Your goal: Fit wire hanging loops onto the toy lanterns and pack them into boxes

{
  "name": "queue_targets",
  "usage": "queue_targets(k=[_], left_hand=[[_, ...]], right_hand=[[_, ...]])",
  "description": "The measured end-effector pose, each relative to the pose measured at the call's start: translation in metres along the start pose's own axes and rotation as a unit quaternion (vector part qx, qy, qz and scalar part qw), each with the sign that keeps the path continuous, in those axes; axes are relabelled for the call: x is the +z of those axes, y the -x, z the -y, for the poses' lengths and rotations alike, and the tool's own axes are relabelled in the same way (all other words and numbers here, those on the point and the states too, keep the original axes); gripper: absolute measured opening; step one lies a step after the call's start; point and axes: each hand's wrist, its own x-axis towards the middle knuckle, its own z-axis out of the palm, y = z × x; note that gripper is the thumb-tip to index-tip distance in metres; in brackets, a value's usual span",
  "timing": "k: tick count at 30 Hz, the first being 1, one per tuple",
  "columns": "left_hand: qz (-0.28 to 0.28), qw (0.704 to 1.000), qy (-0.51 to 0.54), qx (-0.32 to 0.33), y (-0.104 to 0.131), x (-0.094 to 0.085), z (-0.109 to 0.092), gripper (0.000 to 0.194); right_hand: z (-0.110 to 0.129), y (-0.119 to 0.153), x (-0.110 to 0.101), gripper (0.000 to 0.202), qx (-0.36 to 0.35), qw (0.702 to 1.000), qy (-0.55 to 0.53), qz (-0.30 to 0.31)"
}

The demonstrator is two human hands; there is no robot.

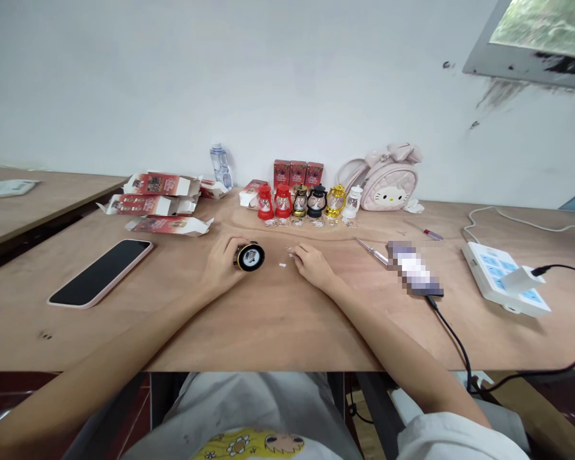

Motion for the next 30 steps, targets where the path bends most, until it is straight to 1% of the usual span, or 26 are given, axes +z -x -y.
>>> queue_targets(k=[4,8,13,18,20,23,26,28,30], left_hand=[[0.01,1.0,-0.002,-0.002,0.0,0.0,0.0,0.032],[0.013,1.0,-0.006,-0.004,0.0,0.0,0.0,0.032],[0.009,1.0,-0.011,0.002,0.0,0.0,0.0,0.03],[0.016,1.0,-0.007,-0.008,0.0,0.0,-0.001,0.032],[0.016,1.0,-0.006,-0.006,0.0,0.0,-0.001,0.032],[0.014,1.0,-0.001,0.003,-0.001,-0.001,-0.001,0.031],[0.013,1.0,-0.002,0.005,-0.001,-0.001,-0.001,0.03],[0.013,1.0,-0.006,0.004,-0.001,-0.001,-0.001,0.03],[0.015,1.0,-0.005,0.004,0.0,0.0,-0.001,0.03]], right_hand=[[-0.001,0.0,0.0,0.015,0.001,1.0,0.027,0.003],[-0.001,0.0,0.0,0.016,0.011,0.998,0.06,0.004],[-0.001,0.0,-0.001,0.019,0.046,0.997,0.058,0.007],[0.0,-0.001,-0.003,0.021,0.041,0.998,0.051,0.02],[0.001,-0.001,-0.003,0.02,0.041,0.998,0.052,0.016],[0.004,-0.001,-0.004,0.018,0.047,0.997,0.053,-0.011],[0.009,-0.001,-0.006,0.017,0.042,0.999,0.014,-0.03],[0.011,-0.002,-0.006,0.016,0.044,0.997,-0.051,-0.046],[0.012,-0.003,-0.005,0.016,0.079,0.985,-0.135,-0.07]])
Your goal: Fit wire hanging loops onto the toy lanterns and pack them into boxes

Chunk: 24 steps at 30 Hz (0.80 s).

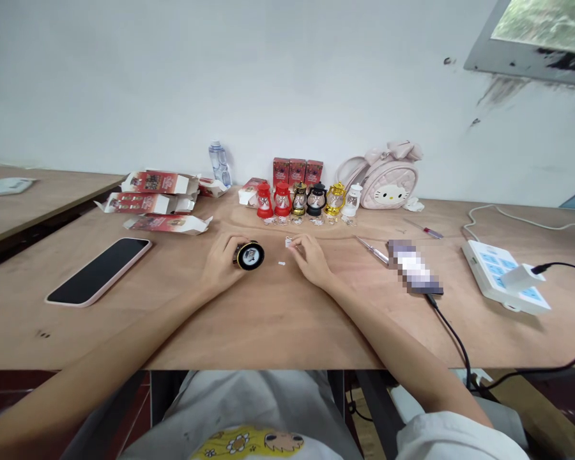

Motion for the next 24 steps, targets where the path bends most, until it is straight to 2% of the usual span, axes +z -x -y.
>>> queue_targets(k=[3,5,12,16,24], left_hand=[[0.003,1.0,0.005,-0.002,0.0,0.0,0.0,0.03],[0.006,1.0,0.005,-0.006,0.0,0.0,0.0,0.031],[0.016,1.0,0.006,-0.011,0.0,0.0,0.0,0.031],[0.014,1.0,0.01,-0.007,0.0,0.0,0.0,0.031],[0.021,1.0,0.006,-0.011,0.0,-0.001,-0.001,0.032]], right_hand=[[-0.003,-0.001,0.004,0.022,0.087,0.991,-0.098,-0.023],[-0.007,-0.001,0.006,0.026,0.114,0.986,-0.118,-0.033],[-0.014,-0.002,0.006,0.029,0.123,0.985,-0.105,-0.068],[-0.009,-0.003,0.006,0.033,0.164,0.973,-0.139,-0.089],[-0.01,-0.007,0.004,0.036,0.213,0.955,-0.191,-0.078]])
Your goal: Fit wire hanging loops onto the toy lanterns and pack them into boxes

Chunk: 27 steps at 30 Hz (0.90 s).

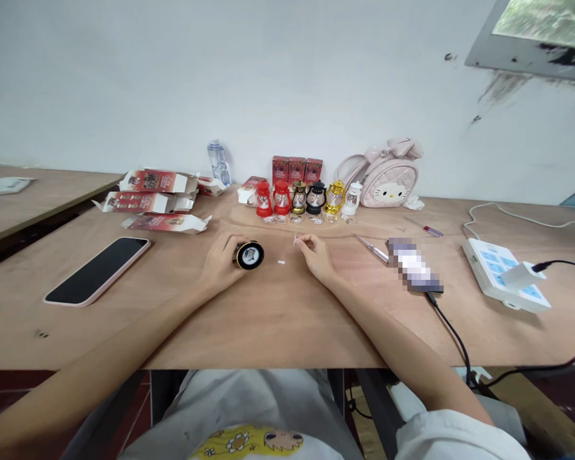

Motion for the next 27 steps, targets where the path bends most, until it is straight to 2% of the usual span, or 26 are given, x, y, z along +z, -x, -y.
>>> queue_targets(k=[8,13,23,27], left_hand=[[0.0,1.0,-0.005,0.003,0.0,0.0,-0.001,0.032],[0.001,1.0,-0.005,0.003,0.0,0.001,0.0,0.033],[0.005,1.0,-0.002,0.007,0.0,0.001,0.001,0.034],[0.004,1.0,0.002,0.008,0.0,0.001,0.0,0.033]], right_hand=[[-0.005,-0.003,0.001,0.034,0.011,0.998,-0.061,0.004],[-0.007,-0.003,0.001,0.037,0.042,0.994,-0.099,0.021],[-0.004,-0.003,0.001,0.032,0.025,0.996,-0.084,0.005],[0.001,0.0,0.001,0.024,0.037,0.996,-0.074,0.015]])
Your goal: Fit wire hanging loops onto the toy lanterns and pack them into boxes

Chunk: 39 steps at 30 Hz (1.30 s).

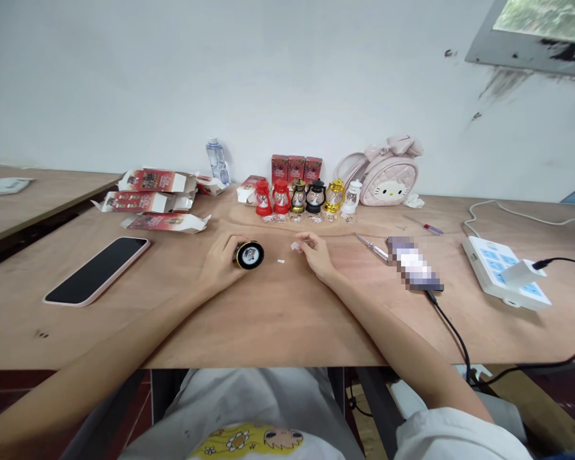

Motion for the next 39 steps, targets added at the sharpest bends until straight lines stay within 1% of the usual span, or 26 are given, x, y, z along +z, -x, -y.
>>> queue_targets(k=[5,8,11,13,16,18,20,22,24,26,28,30,33,35,37,39], left_hand=[[0.008,1.0,0.0,-0.007,0.0,-0.001,-0.001,0.033],[0.01,1.0,0.003,-0.005,0.0,-0.001,-0.001,0.032],[0.009,1.0,0.002,-0.004,0.0,-0.002,-0.002,0.031],[0.009,1.0,0.001,-0.004,-0.001,-0.002,-0.002,0.031],[0.008,1.0,0.003,-0.004,0.0,-0.002,-0.002,0.03],[0.008,1.0,0.001,-0.003,0.0,-0.001,-0.002,0.03],[0.008,1.0,0.0,-0.002,0.0,-0.001,-0.002,0.03],[0.01,1.0,0.001,-0.002,0.0,-0.001,-0.001,0.03],[0.013,1.0,-0.002,-0.002,0.0,-0.001,-0.001,0.03],[0.015,1.0,-0.006,-0.002,-0.001,0.0,-0.001,0.031],[0.015,1.0,-0.004,-0.001,-0.001,0.0,-0.001,0.03],[0.014,1.0,-0.001,-0.001,0.0,0.0,0.0,0.03],[0.015,1.0,-0.001,-0.004,0.0,0.0,0.0,0.031],[0.016,1.0,0.0,-0.005,0.0,0.0,-0.001,0.031],[0.016,1.0,0.001,-0.003,0.0,0.0,-0.001,0.032],[0.014,1.0,-0.001,-0.002,0.0,0.0,0.0,0.032]], right_hand=[[0.001,0.003,-0.001,0.023,0.012,0.999,0.049,0.007],[0.0,0.005,-0.001,0.024,-0.028,0.991,0.128,0.018],[-0.002,0.007,-0.001,0.025,-0.087,0.969,0.233,0.007],[-0.004,0.007,-0.001,0.024,-0.099,0.953,0.288,-0.007],[-0.006,0.008,-0.002,0.02,-0.108,0.934,0.341,-0.03],[-0.005,0.009,-0.002,0.02,-0.132,0.922,0.361,-0.036],[-0.002,0.01,-0.002,0.021,-0.167,0.911,0.377,-0.008],[0.002,0.013,-0.001,0.025,-0.202,0.895,0.395,0.049],[0.007,0.016,0.001,0.03,-0.231,0.87,0.421,0.112],[0.011,0.018,0.003,0.032,-0.243,0.845,0.449,0.16],[0.013,0.019,0.005,0.03,-0.245,0.825,0.475,0.181],[0.013,0.019,0.005,0.026,-0.251,0.814,0.493,0.179],[0.012,0.018,0.004,0.019,-0.271,0.806,0.497,0.172],[0.011,0.017,0.003,0.017,-0.281,0.809,0.488,0.167],[0.01,0.017,0.003,0.015,-0.285,0.819,0.473,0.154],[0.009,0.017,0.003,0.016,-0.283,0.837,0.449,0.132]])
